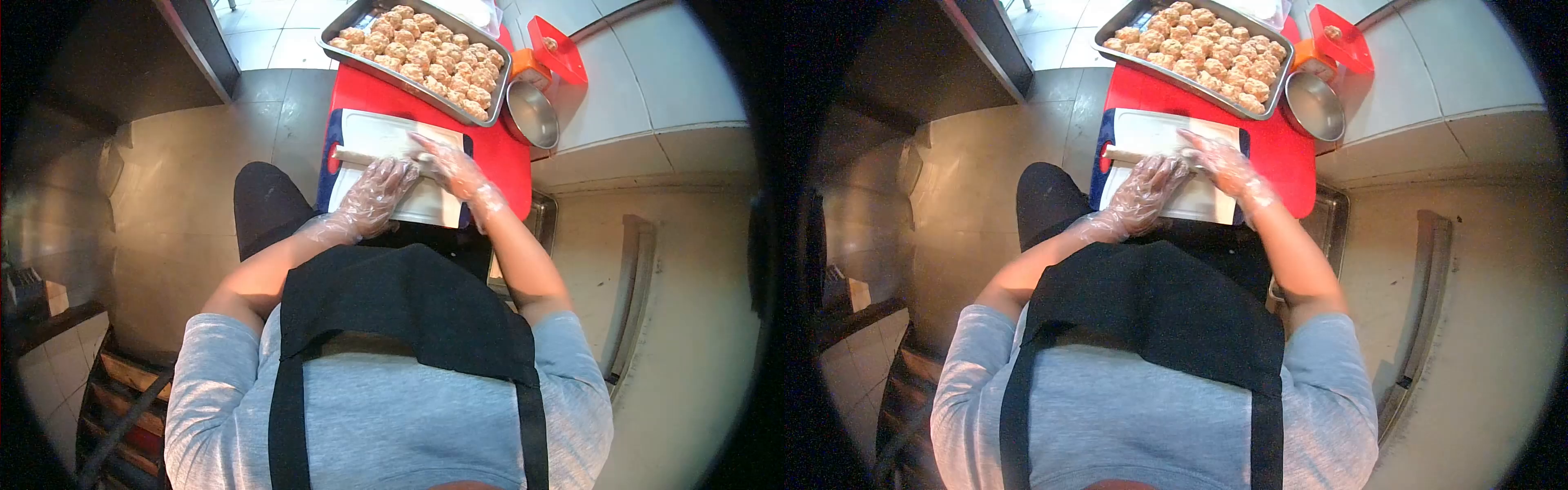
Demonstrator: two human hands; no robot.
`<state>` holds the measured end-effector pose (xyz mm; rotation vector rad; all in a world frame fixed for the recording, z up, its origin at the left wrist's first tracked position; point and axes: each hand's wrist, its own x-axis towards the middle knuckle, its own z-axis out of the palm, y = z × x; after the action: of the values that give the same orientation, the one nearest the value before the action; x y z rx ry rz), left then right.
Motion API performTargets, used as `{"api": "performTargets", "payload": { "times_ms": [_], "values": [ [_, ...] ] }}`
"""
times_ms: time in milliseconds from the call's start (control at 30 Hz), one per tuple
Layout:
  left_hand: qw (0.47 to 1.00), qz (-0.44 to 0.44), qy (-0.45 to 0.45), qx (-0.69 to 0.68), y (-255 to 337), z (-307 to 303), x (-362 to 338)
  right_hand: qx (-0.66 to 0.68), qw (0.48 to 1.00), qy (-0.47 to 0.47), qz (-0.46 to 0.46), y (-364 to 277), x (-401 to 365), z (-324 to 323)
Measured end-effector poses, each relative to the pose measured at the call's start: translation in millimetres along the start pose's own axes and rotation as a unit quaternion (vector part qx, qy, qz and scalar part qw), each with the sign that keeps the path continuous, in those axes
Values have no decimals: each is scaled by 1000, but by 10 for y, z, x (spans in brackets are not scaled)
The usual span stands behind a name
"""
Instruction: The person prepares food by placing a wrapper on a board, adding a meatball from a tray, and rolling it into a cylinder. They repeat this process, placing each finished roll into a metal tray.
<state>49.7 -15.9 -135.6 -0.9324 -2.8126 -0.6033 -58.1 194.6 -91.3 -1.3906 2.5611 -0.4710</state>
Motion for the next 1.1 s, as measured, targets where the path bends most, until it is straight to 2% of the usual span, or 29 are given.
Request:
{"api": "performTargets", "payload": {
  "times_ms": [100, 133, 200, 300, 367, 400, 467, 567, 700, 767, 900, 967, 1067, 1100],
  "values": [
    [999, 4, -28, 17, -30, 100, 3, 37, 999, -12, -37, -306, 568, 156],
    [996, 37, 56, 56, -68, 179, 11, 53, 998, -16, -41, -256, 627, 216],
    [999, 24, 40, 20, -63, 206, 8, 84, 995, -25, -48, -150, 714, 366],
    [1000, 8, 5, 2, -17, 19, 24, 102, 994, 12, 29, -124, 184, -18],
    [1000, -7, -22, 7, 2, 3, 28, 85, 989, -48, 113, 62, -161, -96],
    [998, -15, -55, 15, 39, -92, 53, 75, 988, -58, 124, 43, -231, -151],
    [999, -12, -43, 15, 47, -77, 40, 59, 985, -74, 143, -13, -311, -227],
    [999, -4, -38, 15, 4, -54, 25, 58, 992, 3, 109, -243, 64, 18],
    [999, -7, -38, 6, -16, 92, -22, 116, 992, -18, 45, -404, 580, 248],
    [999, -6, -53, 4, -50, 181, -22, 88, 994, 1, 63, -399, 581, 325],
    [998, 5, -13, 54, -42, 122, -12, 1, 977, 28, 210, -401, -12, 192],
    [999, -6, 4, 35, -1, 21, -3, -30, 962, 40, 270, -364, -353, 127],
    [1000, 20, 11, -2, -124, -126, 69, -42, 946, 95, 306, -356, -613, 19],
    [999, 36, 10, -16, -245, -157, 134, -60, 956, 123, 260, -370, -610, 40]
  ]
}}
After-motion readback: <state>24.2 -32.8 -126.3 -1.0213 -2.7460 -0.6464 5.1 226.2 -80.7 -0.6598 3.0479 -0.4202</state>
